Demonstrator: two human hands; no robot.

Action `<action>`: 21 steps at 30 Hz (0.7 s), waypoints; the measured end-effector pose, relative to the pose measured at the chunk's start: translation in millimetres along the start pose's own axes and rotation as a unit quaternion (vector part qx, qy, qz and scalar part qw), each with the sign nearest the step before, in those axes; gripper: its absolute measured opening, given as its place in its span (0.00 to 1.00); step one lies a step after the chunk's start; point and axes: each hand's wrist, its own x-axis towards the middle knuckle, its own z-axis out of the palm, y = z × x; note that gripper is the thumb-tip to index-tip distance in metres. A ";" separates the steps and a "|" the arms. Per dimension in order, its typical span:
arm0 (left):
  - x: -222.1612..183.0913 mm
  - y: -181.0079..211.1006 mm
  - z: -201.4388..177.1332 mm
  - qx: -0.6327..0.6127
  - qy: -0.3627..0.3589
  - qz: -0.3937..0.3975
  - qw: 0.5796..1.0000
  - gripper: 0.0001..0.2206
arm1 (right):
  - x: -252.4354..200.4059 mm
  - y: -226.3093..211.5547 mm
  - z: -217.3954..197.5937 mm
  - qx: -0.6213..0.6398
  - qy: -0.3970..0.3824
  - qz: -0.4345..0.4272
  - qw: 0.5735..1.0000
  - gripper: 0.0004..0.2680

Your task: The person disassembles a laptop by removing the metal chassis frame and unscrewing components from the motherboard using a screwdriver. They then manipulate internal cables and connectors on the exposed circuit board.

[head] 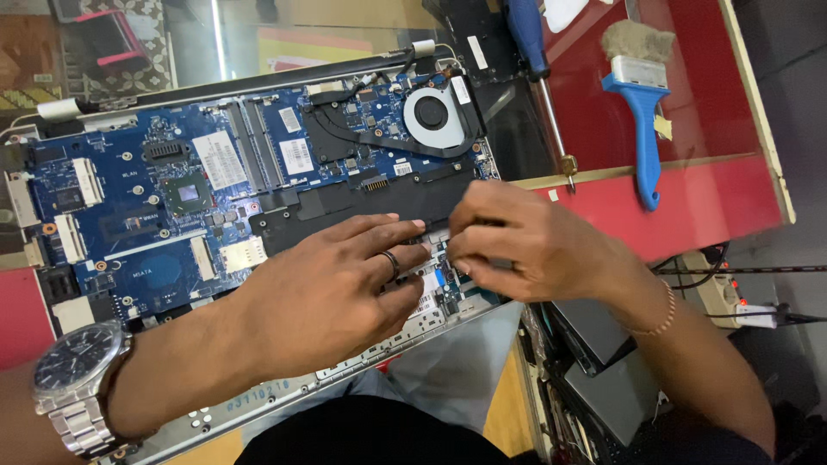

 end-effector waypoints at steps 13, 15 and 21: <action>3.8 19.7 -10.6 0.150 0.035 0.035 0.987 0.07 | -34.4 -27.0 27.2 -0.119 0.083 0.051 0.988 0.08; 4.7 20.5 -10.2 0.156 0.022 0.043 0.987 0.06 | -37.8 -30.6 30.2 -0.128 0.092 0.062 0.985 0.08; 4.7 18.5 -8.8 0.150 0.032 0.050 0.987 0.05 | -41.4 -31.3 33.9 -0.146 0.104 0.068 0.981 0.07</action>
